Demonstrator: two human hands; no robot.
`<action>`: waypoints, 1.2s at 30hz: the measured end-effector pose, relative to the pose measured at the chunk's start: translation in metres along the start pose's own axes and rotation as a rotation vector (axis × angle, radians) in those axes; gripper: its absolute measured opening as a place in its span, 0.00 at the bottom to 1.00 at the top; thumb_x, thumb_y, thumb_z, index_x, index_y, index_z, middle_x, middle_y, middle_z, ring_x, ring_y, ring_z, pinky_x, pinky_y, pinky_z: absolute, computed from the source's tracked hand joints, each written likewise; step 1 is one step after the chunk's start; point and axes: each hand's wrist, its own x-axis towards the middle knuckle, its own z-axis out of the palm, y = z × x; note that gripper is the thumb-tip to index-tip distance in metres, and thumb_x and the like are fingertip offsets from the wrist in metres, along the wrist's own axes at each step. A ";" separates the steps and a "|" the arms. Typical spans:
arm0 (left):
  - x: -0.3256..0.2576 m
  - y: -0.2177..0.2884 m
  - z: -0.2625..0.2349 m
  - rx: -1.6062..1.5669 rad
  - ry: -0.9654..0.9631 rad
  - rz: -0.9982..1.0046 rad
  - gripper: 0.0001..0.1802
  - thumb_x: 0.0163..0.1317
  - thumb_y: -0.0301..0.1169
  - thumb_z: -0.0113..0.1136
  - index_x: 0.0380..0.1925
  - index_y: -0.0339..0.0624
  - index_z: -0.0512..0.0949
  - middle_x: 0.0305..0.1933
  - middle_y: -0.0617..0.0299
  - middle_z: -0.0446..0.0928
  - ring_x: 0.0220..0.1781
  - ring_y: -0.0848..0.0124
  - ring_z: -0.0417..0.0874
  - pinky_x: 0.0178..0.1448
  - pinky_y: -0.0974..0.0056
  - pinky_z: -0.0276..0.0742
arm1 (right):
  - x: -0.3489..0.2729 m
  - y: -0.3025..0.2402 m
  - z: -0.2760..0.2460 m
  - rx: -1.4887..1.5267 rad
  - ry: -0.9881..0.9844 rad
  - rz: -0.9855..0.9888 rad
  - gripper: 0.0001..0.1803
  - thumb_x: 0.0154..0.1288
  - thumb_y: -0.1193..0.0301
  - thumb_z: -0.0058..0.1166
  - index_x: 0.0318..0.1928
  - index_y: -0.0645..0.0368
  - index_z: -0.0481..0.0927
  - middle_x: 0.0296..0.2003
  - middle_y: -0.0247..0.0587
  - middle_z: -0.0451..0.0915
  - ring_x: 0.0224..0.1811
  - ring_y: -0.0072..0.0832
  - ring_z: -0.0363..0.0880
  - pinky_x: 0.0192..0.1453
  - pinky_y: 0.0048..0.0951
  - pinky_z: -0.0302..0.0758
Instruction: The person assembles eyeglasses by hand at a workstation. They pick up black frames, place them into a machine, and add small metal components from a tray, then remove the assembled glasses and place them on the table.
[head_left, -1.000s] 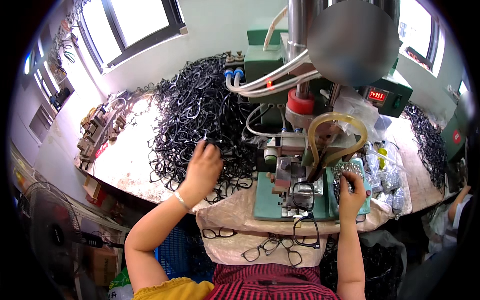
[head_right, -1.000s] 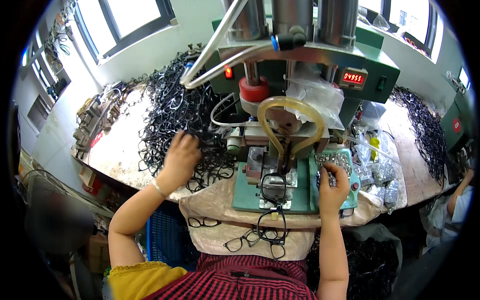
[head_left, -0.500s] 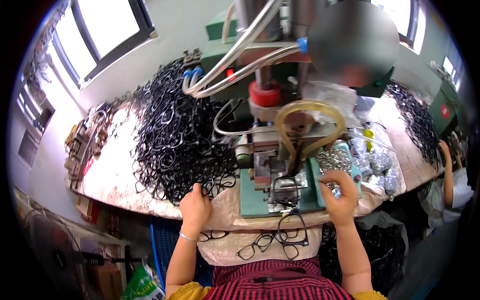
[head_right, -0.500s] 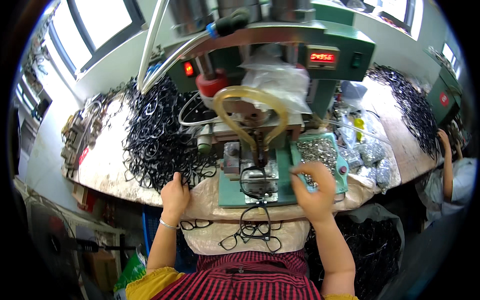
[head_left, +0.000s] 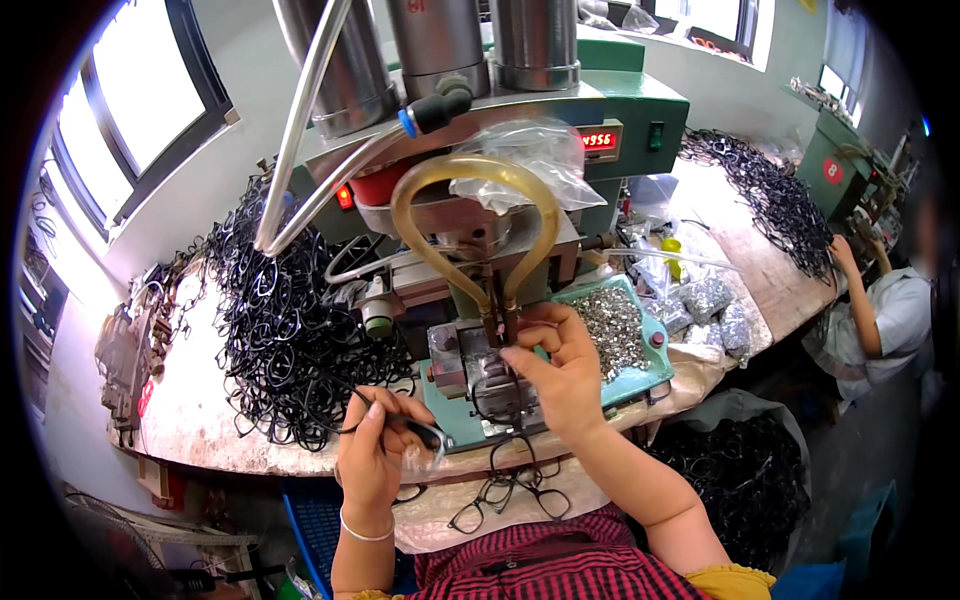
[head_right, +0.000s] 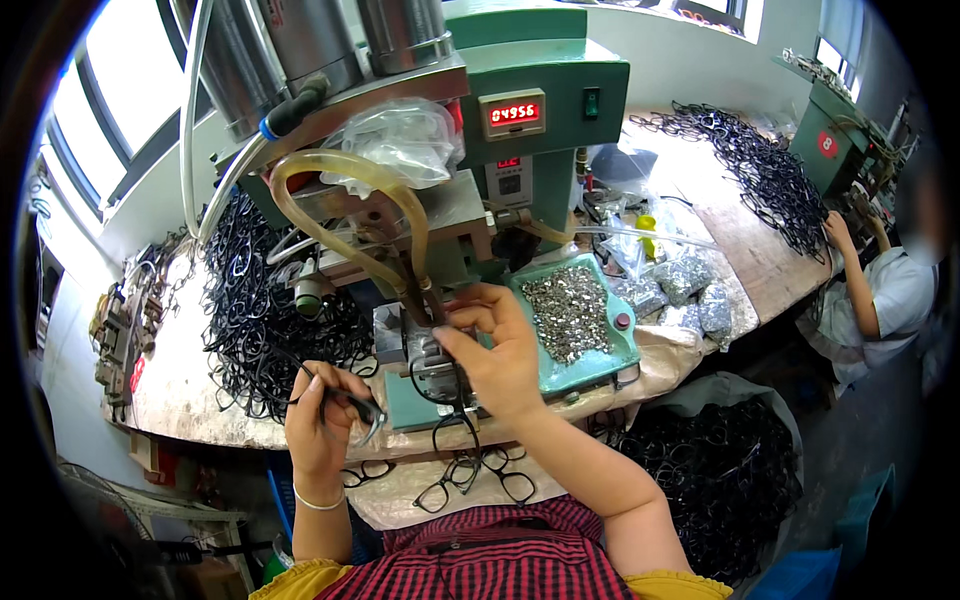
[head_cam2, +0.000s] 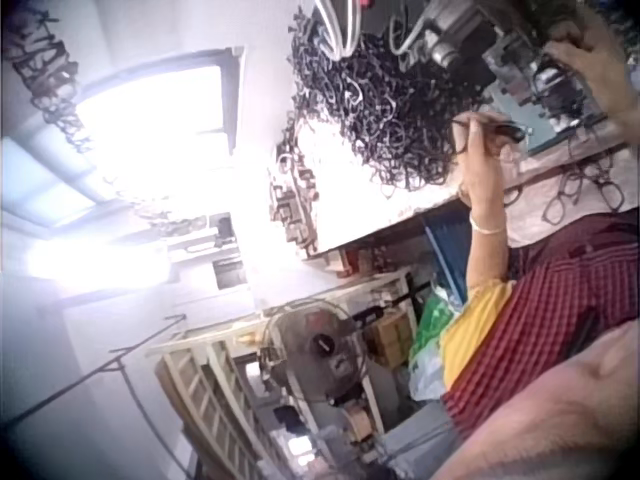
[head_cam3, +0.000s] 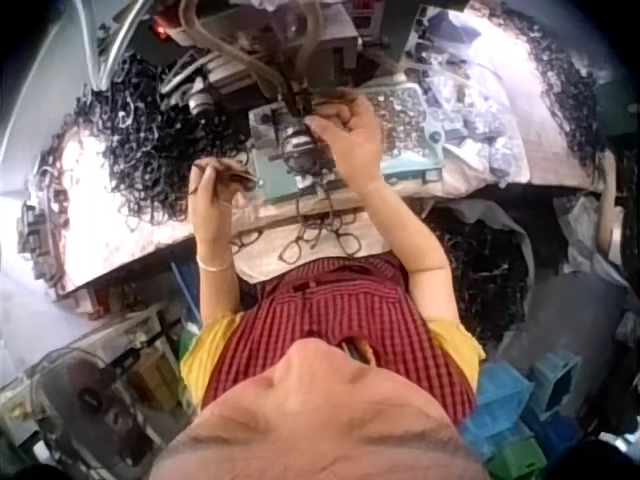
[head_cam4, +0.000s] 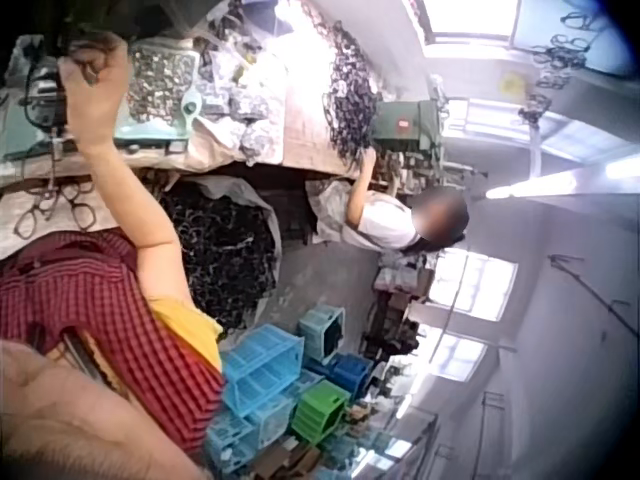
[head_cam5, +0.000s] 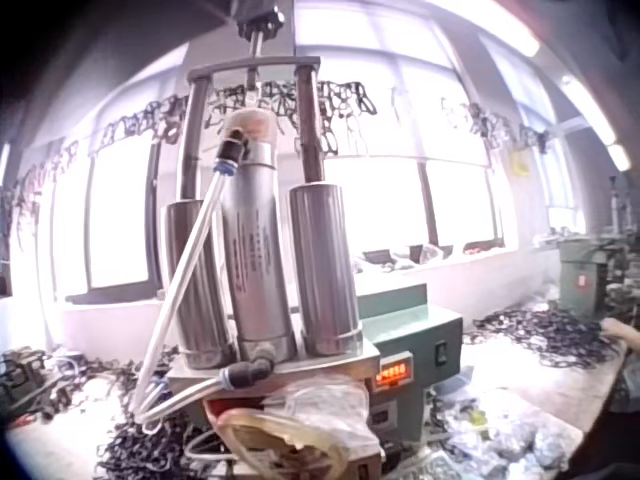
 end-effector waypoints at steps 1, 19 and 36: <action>-0.002 0.003 0.006 -0.060 -0.108 -0.025 0.08 0.77 0.32 0.39 0.44 0.39 0.66 0.36 0.36 0.80 0.32 0.61 0.83 0.39 0.67 0.81 | -0.001 -0.002 0.004 0.030 0.001 0.010 0.24 0.63 0.80 0.62 0.57 0.65 0.68 0.45 0.40 0.83 0.48 0.21 0.80 0.58 0.23 0.73; 0.003 -0.041 0.067 -0.382 -0.262 -0.765 0.12 0.78 0.39 0.44 0.47 0.43 0.69 0.33 0.43 0.83 0.21 0.65 0.82 0.16 0.67 0.74 | 0.007 0.018 -0.118 -1.424 -0.065 -0.525 0.07 0.51 0.74 0.63 0.33 0.58 0.81 0.57 0.52 0.77 0.67 0.52 0.71 0.62 0.52 0.72; 0.124 0.101 -0.094 1.936 0.720 0.893 0.12 0.56 0.36 0.70 0.36 0.41 0.82 0.57 0.54 0.79 0.65 0.52 0.72 0.72 0.46 0.62 | 0.019 0.009 -0.095 -0.839 0.268 -0.299 0.04 0.66 0.79 0.60 0.40 0.63 0.83 0.33 0.32 0.83 0.35 0.17 0.78 0.43 0.21 0.73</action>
